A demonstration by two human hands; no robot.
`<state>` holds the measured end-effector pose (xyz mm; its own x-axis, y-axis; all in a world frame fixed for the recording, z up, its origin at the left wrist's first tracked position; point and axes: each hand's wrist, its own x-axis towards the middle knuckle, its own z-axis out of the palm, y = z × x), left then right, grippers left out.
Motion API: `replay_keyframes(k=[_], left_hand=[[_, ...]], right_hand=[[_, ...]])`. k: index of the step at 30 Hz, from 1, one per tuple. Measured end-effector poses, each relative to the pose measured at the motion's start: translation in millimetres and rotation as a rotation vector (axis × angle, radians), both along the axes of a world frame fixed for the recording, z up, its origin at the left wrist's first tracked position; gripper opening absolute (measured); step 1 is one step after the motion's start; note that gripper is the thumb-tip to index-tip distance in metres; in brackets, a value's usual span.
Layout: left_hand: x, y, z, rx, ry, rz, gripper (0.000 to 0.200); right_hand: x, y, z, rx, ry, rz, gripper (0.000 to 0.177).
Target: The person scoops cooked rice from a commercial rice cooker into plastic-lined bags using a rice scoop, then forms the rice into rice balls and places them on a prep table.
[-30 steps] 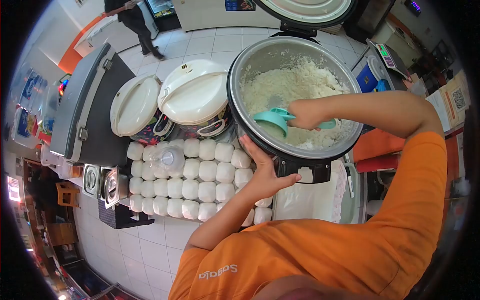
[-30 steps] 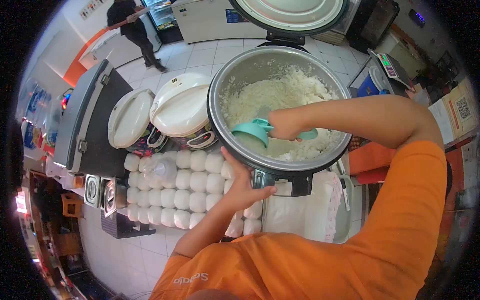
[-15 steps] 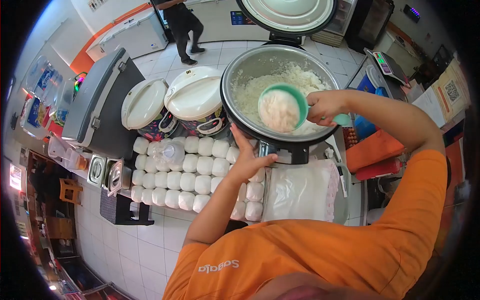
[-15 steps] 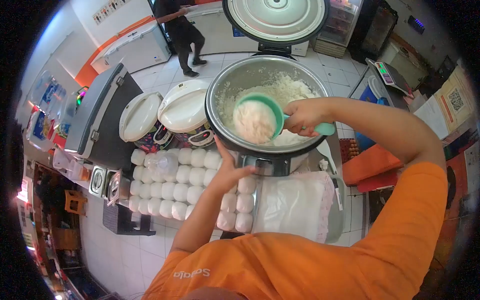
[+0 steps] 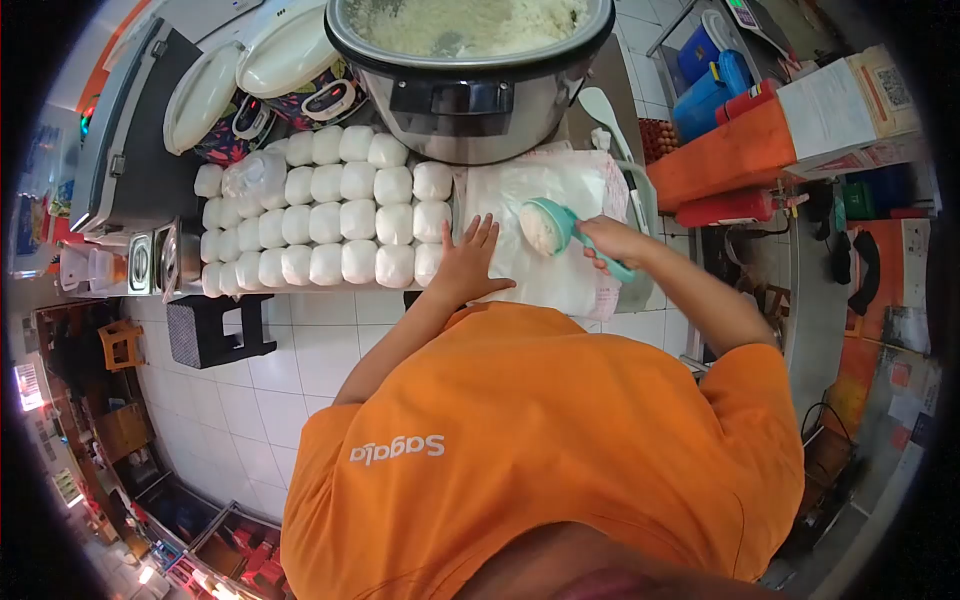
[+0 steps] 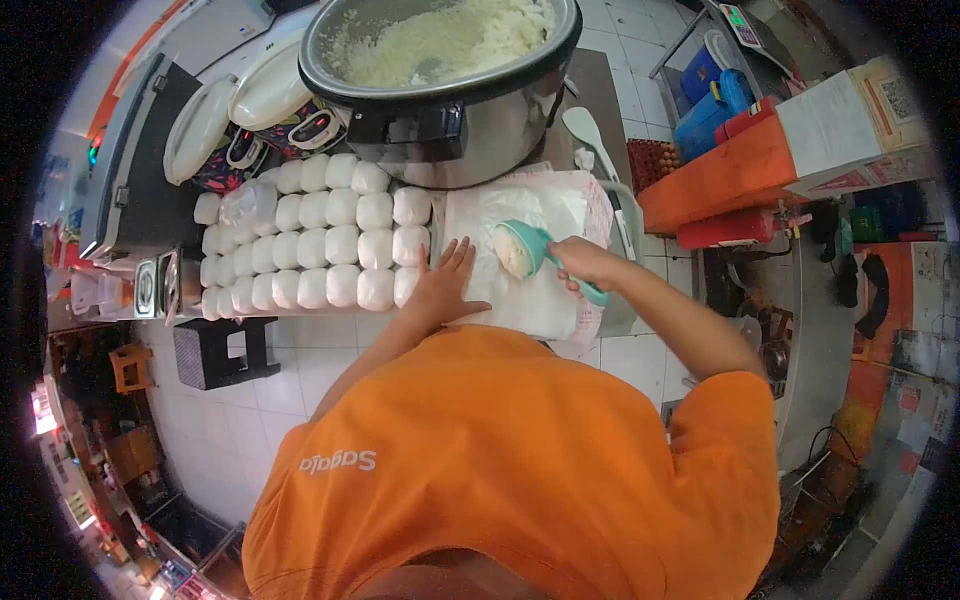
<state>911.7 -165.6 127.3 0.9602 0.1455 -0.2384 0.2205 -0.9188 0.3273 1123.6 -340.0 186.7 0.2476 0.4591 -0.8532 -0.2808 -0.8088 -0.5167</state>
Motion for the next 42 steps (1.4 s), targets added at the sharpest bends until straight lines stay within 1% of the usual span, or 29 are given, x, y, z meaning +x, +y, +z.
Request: replay_keyframes(k=[1, 3, 4, 5, 7, 8, 10, 11, 13, 14, 16, 17, 19, 20, 22, 23, 24, 25, 26, 28, 29, 31, 33, 35, 37, 38, 40, 41, 42], left_hand=[[-1.1, -3.6, -4.3, 0.001, 0.006, -0.001, 0.110], [-0.8, -7.1, -10.0, 0.035, 0.035, 0.046, 0.118], [-2.0, -9.1, -11.9, 0.037, 0.035, 0.051, 0.118], [-2.7, -9.8, -13.7, 0.011, 0.022, 0.077, 0.121], [-2.8, -9.3, -15.5, -0.011, 0.003, 0.100, 0.125], [-3.4, -9.8, -16.2, -0.016, 0.010, 0.109, 0.126], [-1.1, -10.7, -17.3, -0.027, 0.009, 0.124, 0.128], [-1.1, -10.5, -18.5, -0.019, 0.006, 0.126, 0.128], [-4.6, -13.9, -18.2, -0.007, 0.012, 0.114, 0.129], [-3.6, -13.6, -16.5, -0.010, 0.025, 0.117, 0.129], [-1.4, -13.6, -13.6, -0.009, 0.032, 0.115, 0.128], [-1.7, -14.2, -13.2, 0.008, 0.041, 0.112, 0.127], [-4.1, -15.7, -15.5, 0.028, 0.049, 0.106, 0.125], [-6.1, -16.6, -18.8, 0.037, 0.029, 0.097, 0.121], [-9.4, -20.1, -20.3, 0.045, 0.010, 0.091, 0.117], [-11.4, -22.0, -19.5, 0.075, 0.014, 0.077, 0.112], [-13.3, -23.0, -19.1, 0.104, 0.019, 0.063, 0.107], [-16.2, -23.3, -20.1, 0.105, 0.028, 0.062, 0.107], [-19.2, -23.6, -22.0, 0.081, 0.009, 0.053, 0.105], [-23.8, -24.1, -24.0, 0.056, -0.010, 0.039, 0.102], [-24.5, -23.7, -24.7, 0.058, -0.014, 0.046, 0.102], [-21.1, -26.5, -27.5, 0.046, -0.027, 0.017, 0.101], [-23.8, -28.6, -24.7, 0.062, -0.034, 0.050, 0.101], [-24.4, -29.4, -17.0, 0.059, -0.015, 0.036, 0.100], [-28.3, -27.7, -12.8, 0.047, -0.009, -0.038, 0.098], [-29.4, -25.4, -10.9, 0.046, -0.003, -0.037, 0.098], [-31.6, -18.4, -9.2, -0.069, -0.110, -0.095, 0.071], [-32.7, -14.1, -13.1, -0.068, -0.099, -0.081, 0.071], [-32.7, -8.6, -19.5, -0.143, -0.145, -0.060, 0.055]], right_hand=[[-8.4, -5.3, -22.2, 0.001, 0.006, -0.001, 0.031], [-21.8, -10.3, -52.1, 0.456, -0.975, 0.323, 0.042], [-41.3, -2.2, -14.2, 0.214, -0.932, 0.369, 0.049], [-54.5, -4.2, -21.8, 0.219, -0.935, 0.370, 0.049], [-71.7, -10.5, -52.1, 0.110, -1.127, 0.539, 0.051], [-76.2, -12.7, -61.3, 0.110, -1.132, 0.537, 0.051], [-76.8, -18.2, -69.5, 0.243, -1.155, 0.384, 0.048], [-72.6, -23.2, -73.0, 0.241, -1.155, 0.390, 0.048], [-65.9, -30.4, -74.5, 0.370, -1.130, 0.331, 0.055], [-60.1, -35.8, -77.1, 0.370, -1.134, 0.319, 0.055], [-42.0, -53.7, -85.0, 0.571, -1.305, -0.038, 0.058], [-29.7, -64.6, -87.7, 0.571, -1.311, -0.043, 0.058], [-14.1, -80.2, -86.7, 0.350, -1.236, -0.242, 0.058], [-14.5, -83.9, -90.7, 0.348, -1.236, -0.248, 0.058], [-23.2, -83.3, -77.8, 0.229, -1.735, -0.009, 0.051], [-32.9, -81.7, -71.4, 0.230, -1.731, -0.009, 0.051], [-46.9, -78.3, -63.0, 0.364, -1.588, 0.077, 0.043], [-58.4, -74.8, -60.2, 0.490, -1.437, 0.157, 0.036], [-65.0, -72.3, -66.8, 0.488, -1.429, 0.153, 0.036], [-74.4, -68.4, -86.1, 0.544, -1.076, 0.364, 0.024], [-76.5, -67.5, -93.7, 0.529, -1.082, 0.349, 0.024], [-77.1, -68.9, -101.5, 0.624, -1.185, 0.269, 0.018], [-75.0, -71.8, -104.5, 0.607, -1.192, 0.262, 0.014], [-71.6, -70.7, -105.2, 0.610, -1.148, 0.269, 0.015], [-65.4, -68.1, -107.4, 0.618, -1.121, 0.276, 0.016], [-62.8, -66.8, -108.6, 0.591, -1.058, 0.268, 0.017], [-56.0, -61.6, -110.6, 0.571, -0.980, 0.269, 0.018], [-50.0, -59.0, -111.2, 0.491, -0.819, 0.198, 0.018], [-47.1, -57.0, -109.4, 0.410, -0.659, 0.132, 0.018]])
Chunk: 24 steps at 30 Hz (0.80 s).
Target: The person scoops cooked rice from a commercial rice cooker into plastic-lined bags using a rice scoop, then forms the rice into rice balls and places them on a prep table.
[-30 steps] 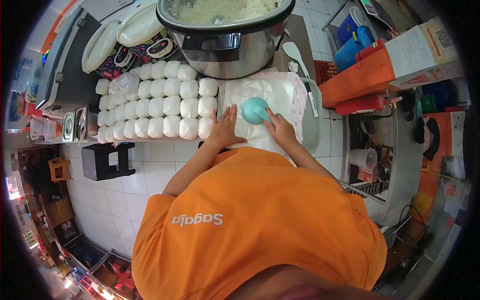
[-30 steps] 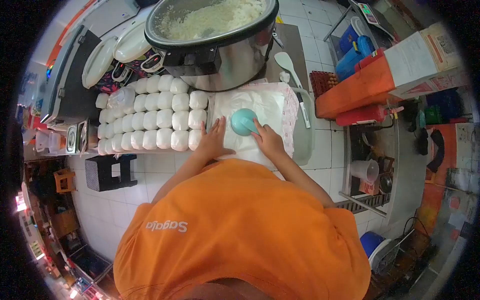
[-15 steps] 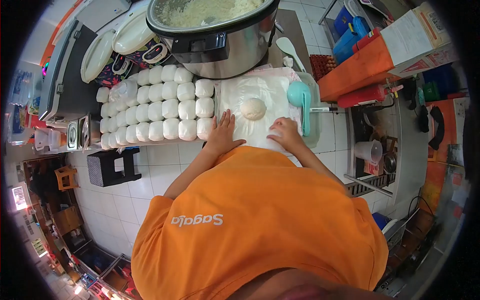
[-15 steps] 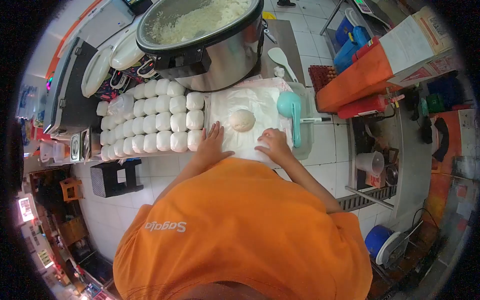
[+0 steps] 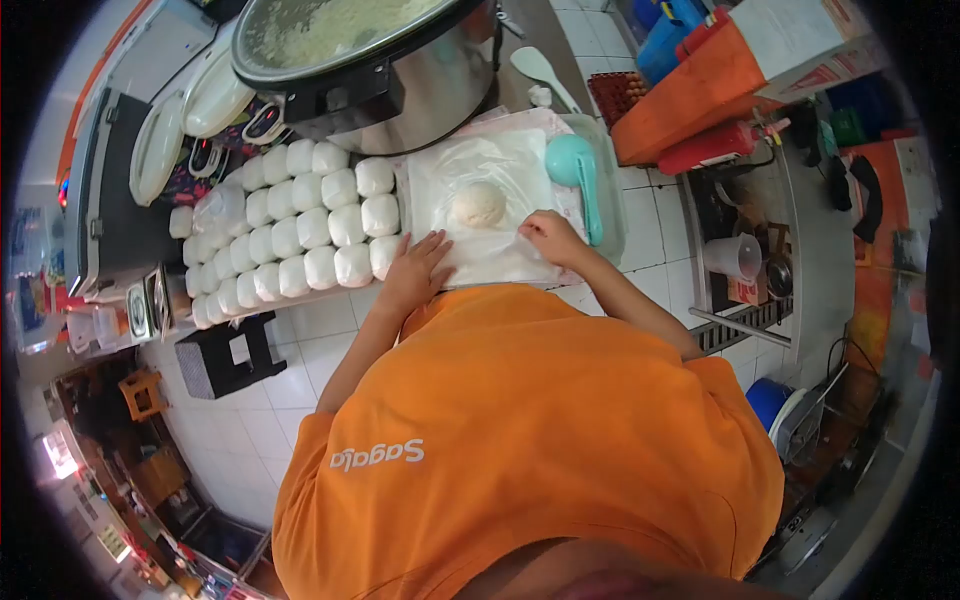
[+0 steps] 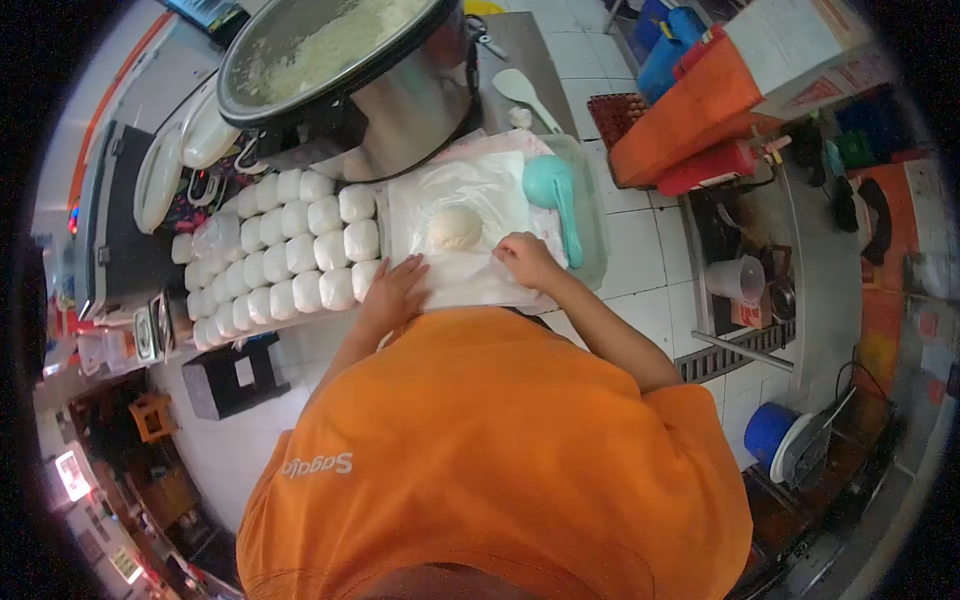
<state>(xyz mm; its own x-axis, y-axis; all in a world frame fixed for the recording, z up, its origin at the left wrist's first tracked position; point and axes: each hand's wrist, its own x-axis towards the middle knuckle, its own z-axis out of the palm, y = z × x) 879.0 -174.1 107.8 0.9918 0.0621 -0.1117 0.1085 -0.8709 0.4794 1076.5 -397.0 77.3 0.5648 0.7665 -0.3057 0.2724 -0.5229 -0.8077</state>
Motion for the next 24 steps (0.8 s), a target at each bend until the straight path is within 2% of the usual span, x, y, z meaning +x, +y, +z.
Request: replay_keyframes(k=[1, 2, 4, 5, 6, 7, 8, 10, 11, 13, 14, 15, 17, 18, 20, 21, 23, 24], left_hand=[[0.4, 4.9, 1.1, -0.074, -0.046, 0.019, 0.039], [1.5, 3.7, 1.9, -0.108, -0.165, 0.084, 0.022], [3.7, 14.8, 2.6, -0.163, -0.173, 0.123, 0.022], [6.0, 19.6, 3.0, -0.227, -0.184, 0.146, 0.022], [9.3, 21.4, 9.0, -0.221, -0.186, 0.153, 0.022], [14.0, 20.5, 19.7, -0.340, -0.152, 0.308, 0.023], [19.6, 19.5, 27.0, -0.458, -0.120, 0.463, 0.024], [41.3, 20.5, 30.1, -0.492, -0.156, 0.558, 0.027], [54.4, 22.2, 30.0, -0.532, -0.188, 0.647, 0.029], [86.0, 32.6, 9.1, -0.473, -0.225, 0.656, 0.031], [92.4, 34.5, -3.2, -0.416, -0.255, 0.652, 0.032], [92.9, 33.5, -9.7, -0.413, -0.258, 0.655, 0.032], [97.0, 34.7, -21.0, -0.166, -0.009, 0.463, 0.033], [91.4, 30.8, -20.2, -0.148, 0.046, 0.454, 0.033], [74.1, 26.3, -18.4, -0.174, 0.095, 0.423, 0.033], [66.8, 24.0, -17.0, -0.200, 0.150, 0.388, 0.033], [54.4, 15.7, -11.3, -0.188, 0.143, 0.394, 0.030], [54.1, 15.8, -6.7, -0.179, 0.137, 0.401, 0.028]], right_hand=[[0.1, 0.8, 9.0, 0.005, 0.008, 0.016, 0.018], [1.1, -0.6, 19.5, 0.038, -0.117, 0.068, 0.018], [-4.7, -0.4, 54.4, 0.118, -0.350, 0.156, 0.021], [-6.1, -0.6, 59.7, 0.126, -0.351, 0.165, 0.021], [-6.0, -1.6, 63.0, 0.234, -0.460, 0.236, 0.022], [-4.1, -2.2, 63.8, 0.342, -0.566, 0.305, 0.023], [1.2, -2.6, 56.0, 0.348, -0.566, 0.308, 0.023], [18.7, 4.0, 39.1, 0.338, -0.140, 0.017, 0.026], [29.4, 10.5, 35.3, 0.342, -0.141, 0.027, 0.026], [50.7, 27.8, 33.3, 0.157, 0.163, -0.233, 0.027], [61.9, 32.6, 18.8, 0.040, 0.116, -0.192, 0.031], [60.0, 34.9, 13.0, 0.043, 0.115, -0.188, 0.031], [59.4, 35.8, 4.3, -0.140, 0.156, -0.117, 0.032], [57.7, 35.0, 3.9, -0.136, 0.147, -0.114, 0.032], [41.4, 27.5, 4.0, -0.072, -0.099, -0.010, 0.033], [34.1, 27.8, 6.2, -0.069, -0.101, -0.010, 0.033], [20.3, 31.0, 13.8, -0.294, -0.083, -0.033, 0.031], [19.2, 33.2, 22.4, -0.282, -0.250, 0.016, 0.037]])
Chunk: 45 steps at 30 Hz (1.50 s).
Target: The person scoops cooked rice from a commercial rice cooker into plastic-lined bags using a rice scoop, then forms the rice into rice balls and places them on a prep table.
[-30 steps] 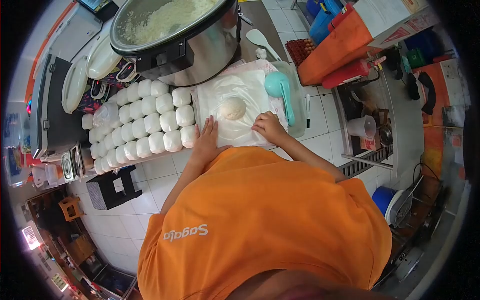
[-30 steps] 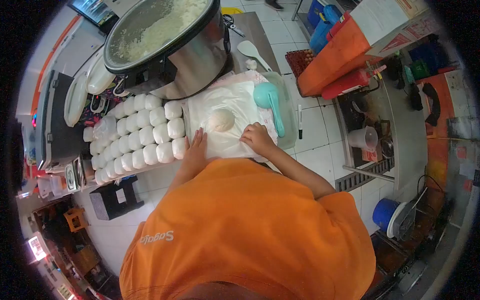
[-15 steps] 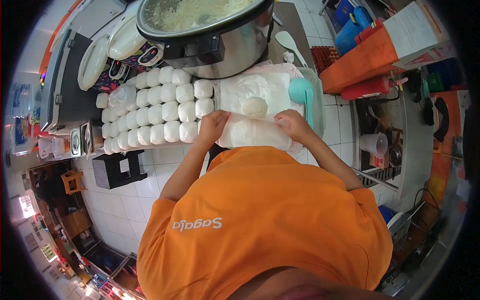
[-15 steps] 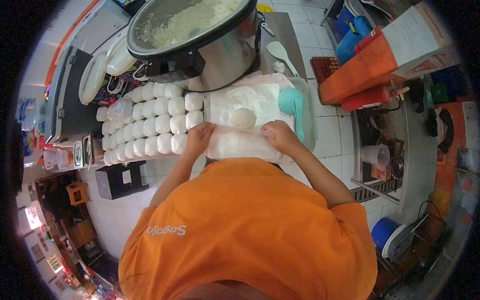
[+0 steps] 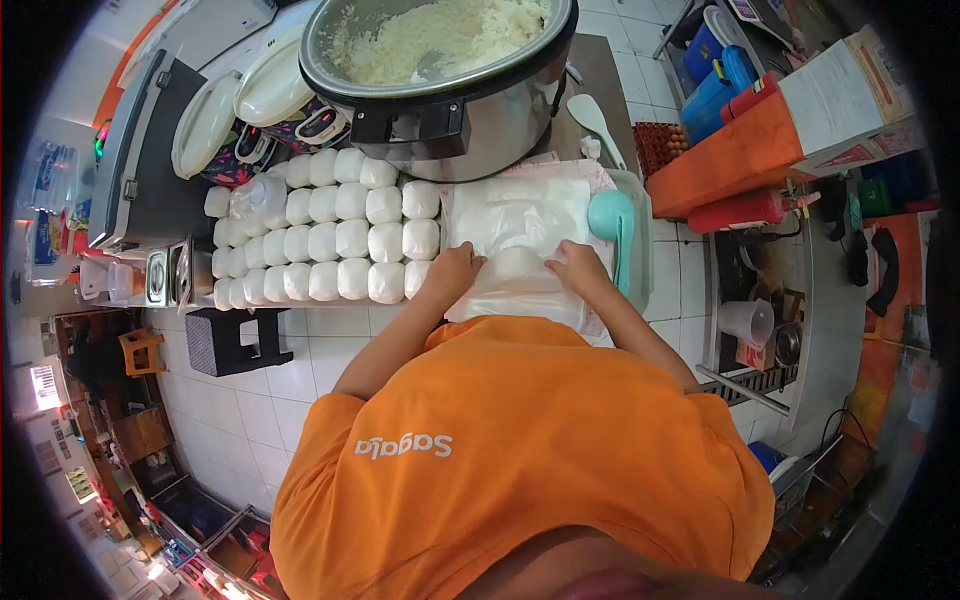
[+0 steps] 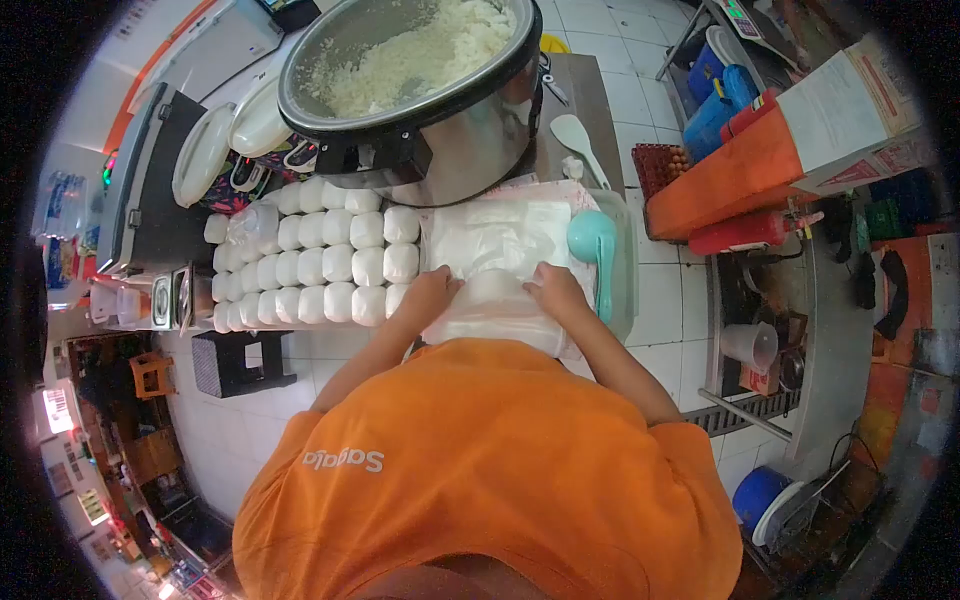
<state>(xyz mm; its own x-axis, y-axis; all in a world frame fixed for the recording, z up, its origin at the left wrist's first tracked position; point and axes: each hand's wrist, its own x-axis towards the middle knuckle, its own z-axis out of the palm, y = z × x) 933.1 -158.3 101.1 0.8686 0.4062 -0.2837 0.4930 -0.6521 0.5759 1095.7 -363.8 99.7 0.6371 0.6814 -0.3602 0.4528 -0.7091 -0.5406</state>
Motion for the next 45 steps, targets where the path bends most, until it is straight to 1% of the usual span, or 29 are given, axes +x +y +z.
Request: replay_keyframes(k=[1, 3, 5, 6, 7, 8, 9, 11, 12, 13, 14, 15, 16, 18, 22, 23, 27, 30, 32, 33, 34, 35, 37, 38, 39, 40, 41, 43, 45], left_hand=[[4.4, 1.6, 13.0, 0.005, -0.005, 0.003, 0.028], [10.9, 1.3, 40.0, 0.172, 0.040, -0.001, 0.028], [24.5, 6.0, 56.0, 0.201, -0.031, -0.062, 0.031], [33.0, 8.8, 57.9, 0.229, -0.105, -0.122, 0.035], [41.7, 11.0, 50.8, 0.226, -0.104, -0.120, 0.035], [52.3, 14.5, 38.6, 0.243, -0.257, -0.208, 0.037], [62.0, 19.8, 26.5, 0.264, -0.410, -0.296, 0.040], [75.0, 29.3, 0.9, 0.344, -0.370, -0.346, 0.036], [77.8, 30.5, 1.9, 0.415, -0.327, -0.394, 0.031], [79.4, 36.0, 3.6, 0.412, -0.327, -0.394, 0.031], [79.6, 44.5, 5.8, 0.353, -0.364, -0.509, 0.025], [78.3, 49.7, 16.2, 0.292, -0.402, -0.622, 0.018], [72.5, 49.5, 32.0, 0.290, -0.407, -0.615, 0.018], [50.5, 39.9, 61.8, 0.062, -0.096, -0.602, 0.010], [2.2, 11.5, 30.4, 0.134, -0.196, -0.632, 0.006], [-5.4, 5.8, 12.9, 0.072, -0.210, -0.570, 0.008], [-18.2, -9.1, 9.6, -0.123, -0.343, -0.447, 0.011], [-21.8, -7.0, 3.7, -0.134, -0.317, -0.437, 0.018], [-15.9, -2.2, -8.2, -0.119, -0.317, -0.437, 0.020], [-7.5, 0.8, -2.8, -0.175, -0.171, -0.264, 0.022], [-0.1, 3.1, 2.6, -0.229, -0.023, -0.090, 0.023], [6.1, 2.4, 7.2, -0.230, -0.019, -0.088, 0.023], [17.1, 1.2, 12.3, -0.038, -0.279, 0.002, 0.022], [24.3, 6.3, 10.3, -0.038, -0.281, 0.002, 0.022], [31.3, 11.6, 6.7, 0.021, -0.180, -0.147, 0.022], [33.2, 13.7, 2.9, 0.079, -0.077, -0.295, 0.021], [31.5, 11.2, -1.2, 0.080, -0.078, -0.290, 0.021], [25.7, 1.5, -5.9, 0.000, -0.045, -0.143, 0.011], [6.2, -13.6, -6.9, -0.019, -0.162, -0.088, 0.010]], right_hand=[[4.1, 7.1, 11.9, 0.005, -0.005, 0.003, 0.037], [17.1, 24.0, 29.1, 0.102, -0.278, 0.098, 0.047], [46.5, 47.4, 16.0, 0.137, -0.370, 0.241, 0.051], [56.0, 58.2, 12.6, 0.133, -0.366, 0.242, 0.051], [63.4, 70.2, 11.2, 0.005, -0.367, 0.335, 0.046], [67.5, 77.1, 10.8, -0.121, -0.371, 0.427, 0.042], [68.9, 80.3, 13.7, -0.118, -0.376, 0.428, 0.042], [66.9, 84.7, 23.5, -0.190, -0.408, 0.631, 0.031], [64.9, 81.3, 25.4, -0.191, -0.404, 0.630, 0.031], [65.1, 75.4, 28.4, -0.089, -0.266, 0.594, 0.027], [65.8, 69.0, 31.7, 0.010, -0.130, 0.558, 0.024], [61.6, 60.5, 41.5, 0.004, -0.132, 0.563, 0.024], [52.5, 48.1, 54.9, 0.078, -0.048, 0.525, 0.021], [37.1, 24.7, 59.7, 0.149, 0.032, 0.489, 0.017], [8.2, -8.3, 13.8, 0.277, 0.032, 0.495, 0.011], [1.6, -12.0, 0.9, 0.340, 0.017, 0.473, 0.010], [-20.8, -14.7, 2.3, 0.524, -0.034, 0.414, 0.012], [-25.4, -18.3, -7.7, 0.552, -0.151, 0.428, 0.015], [-18.2, -13.6, -15.1, 0.427, -0.063, 0.367, 0.017], [-12.2, -8.0, -16.7, 0.304, 0.027, 0.306, 0.020], [-7.4, 0.6, -10.2, 0.305, 0.026, 0.309, 0.020], [-3.0, 9.7, -4.2, 0.283, -0.001, 0.221, 0.024], [1.0, 21.9, 1.7, 0.259, -0.021, 0.128, 0.028], [6.0, 27.4, 3.8, 0.198, -0.144, 0.216, 0.031], [12.2, 32.1, 3.6, 0.137, -0.269, 0.305, 0.034], [19.2, 34.0, 0.6, 0.040, -0.208, 0.360, 0.035], [19.4, 32.7, -1.3, 0.041, -0.210, 0.364, 0.035], [19.9, 30.0, -8.8, -0.041, 0.020, 0.322, 0.032], [14.0, 17.2, -14.3, 0.048, 0.004, 0.312, 0.024]])
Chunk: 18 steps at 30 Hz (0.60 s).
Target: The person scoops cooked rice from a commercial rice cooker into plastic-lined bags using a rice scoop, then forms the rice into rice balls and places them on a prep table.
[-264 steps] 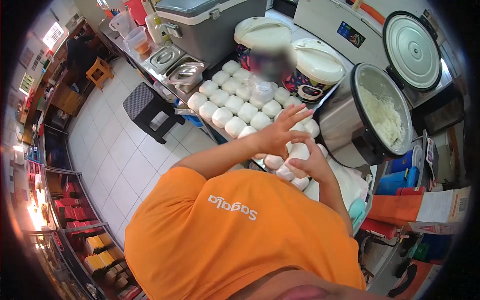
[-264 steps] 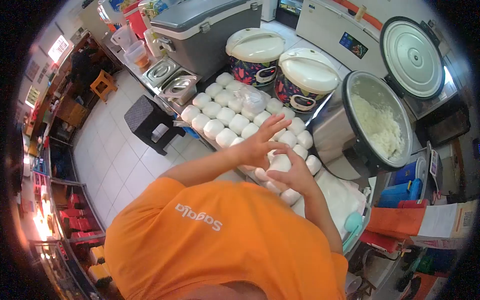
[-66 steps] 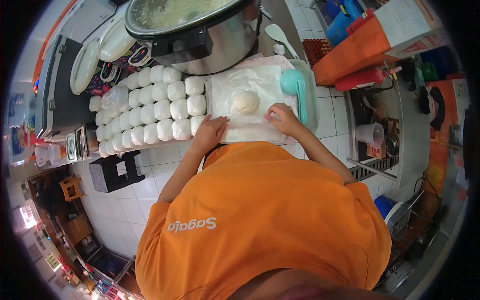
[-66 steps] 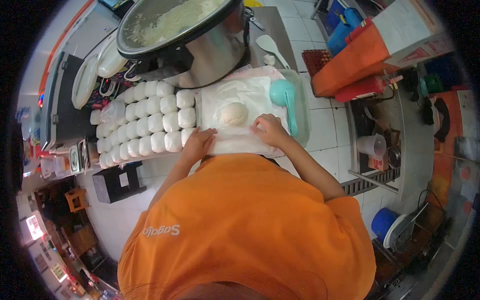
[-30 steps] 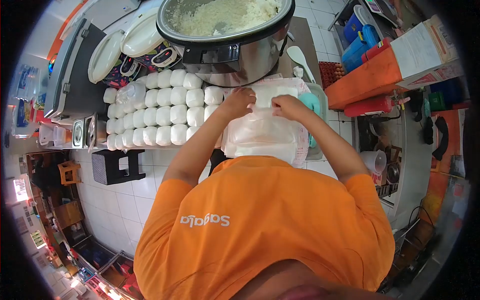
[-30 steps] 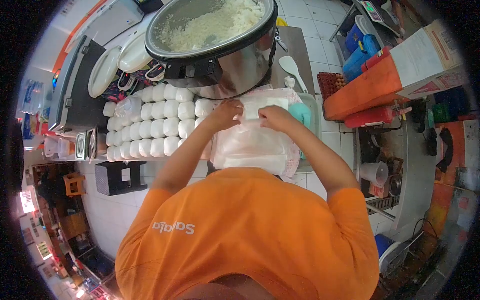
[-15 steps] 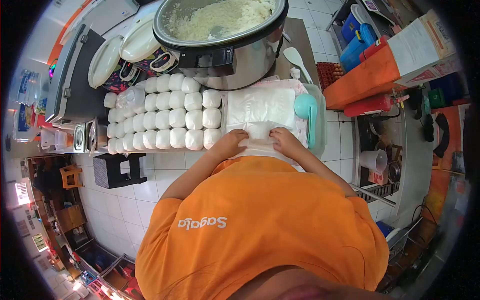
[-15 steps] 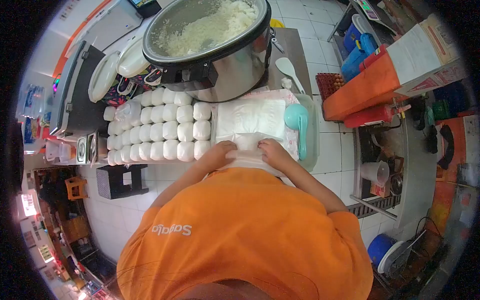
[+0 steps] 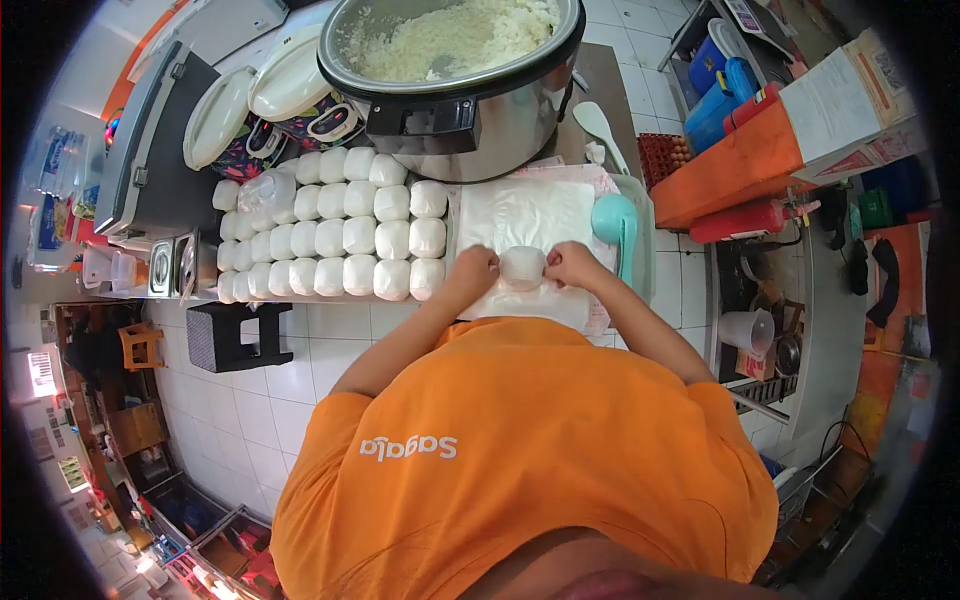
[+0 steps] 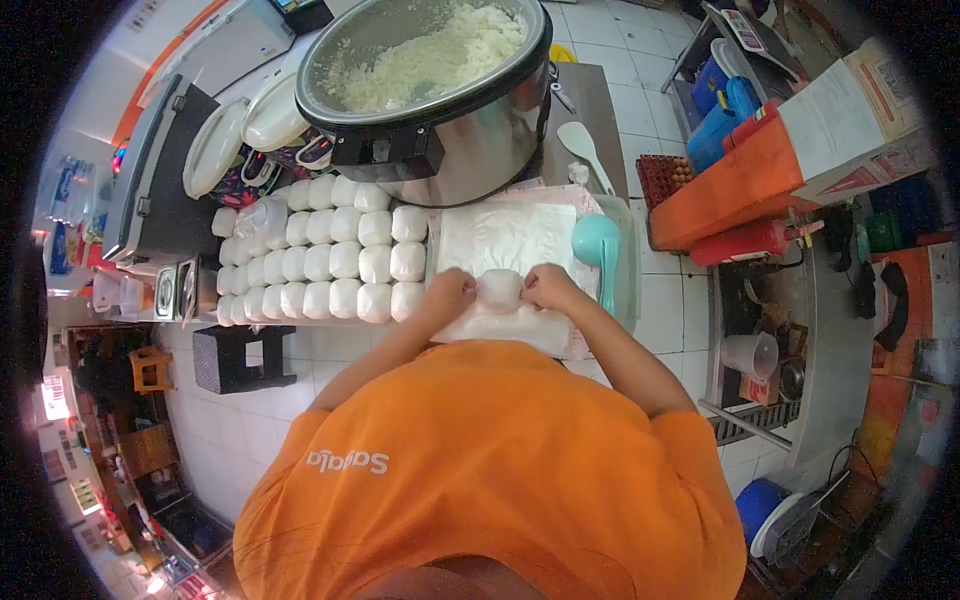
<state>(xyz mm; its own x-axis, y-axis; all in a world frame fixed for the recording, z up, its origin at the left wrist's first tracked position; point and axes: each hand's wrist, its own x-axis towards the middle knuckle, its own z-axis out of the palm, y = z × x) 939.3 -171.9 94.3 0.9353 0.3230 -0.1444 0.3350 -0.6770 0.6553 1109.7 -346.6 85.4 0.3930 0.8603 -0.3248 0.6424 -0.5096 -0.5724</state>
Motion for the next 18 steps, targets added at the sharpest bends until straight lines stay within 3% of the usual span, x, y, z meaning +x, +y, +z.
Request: replay_keyframes(k=[2, 4, 6, 7, 9, 10, 12, 14, 15, 16, 17, 18], left_hand=[[-15.1, -11.3, 2.0, -0.178, -0.087, 0.083, 0.016], [-10.0, -2.0, -3.5, -0.232, 0.044, 0.106, 0.024], [9.0, 13.7, 1.4, -0.197, 0.130, -0.034, 0.036], [14.2, 16.4, -1.6, -0.195, 0.127, -0.032, 0.036], [29.1, 20.9, -9.0, 0.029, -0.097, -0.210, 0.042], [34.7, 24.0, -17.1, 0.043, -0.115, -0.210, 0.042], [39.7, 25.9, -30.6, 0.133, -0.346, -0.507, 0.050], [34.9, 14.6, -30.2, -0.140, -0.449, -0.401, 0.049], [29.6, 6.5, -18.8, -0.390, -0.296, -0.317, 0.049], [24.2, -0.6, -2.0, -0.641, -0.136, -0.225, 0.048], [20.9, -2.9, 10.5, -0.676, -0.126, -0.220, 0.039], [19.8, -4.8, 16.7, -0.666, -0.138, -0.202, 0.039]], right_hand=[[-4.0, -11.0, -1.4, 0.047, 0.815, -0.461, 0.016], [-1.7, -8.5, -6.6, 0.010, 0.813, -0.455, 0.011], [-2.7, 3.0, 14.9, -0.082, 0.573, -0.367, 0.011], [-4.3, 3.7, 13.4, -0.080, 0.570, -0.365, 0.011], [-5.4, 6.1, 11.8, -0.062, 0.269, -0.230, 0.009], [-4.6, 5.2, 4.0, -0.048, 0.251, -0.228, 0.009], [-7.7, -0.3, -6.9, 0.108, 0.055, -0.067, 0.013], [-10.4, -5.9, 11.0, 0.212, 0.101, -0.191, 0.020], [-6.4, -6.6, 14.1, 0.226, 0.084, -0.180, 0.020], [-1.4, -7.7, 16.1, 0.214, 0.382, -0.323, 0.025], [-0.8, -6.2, 15.9, 0.190, 0.688, -0.458, 0.030], [-7.0, 0.3, 29.9, 0.190, 0.685, -0.435, 0.030]])
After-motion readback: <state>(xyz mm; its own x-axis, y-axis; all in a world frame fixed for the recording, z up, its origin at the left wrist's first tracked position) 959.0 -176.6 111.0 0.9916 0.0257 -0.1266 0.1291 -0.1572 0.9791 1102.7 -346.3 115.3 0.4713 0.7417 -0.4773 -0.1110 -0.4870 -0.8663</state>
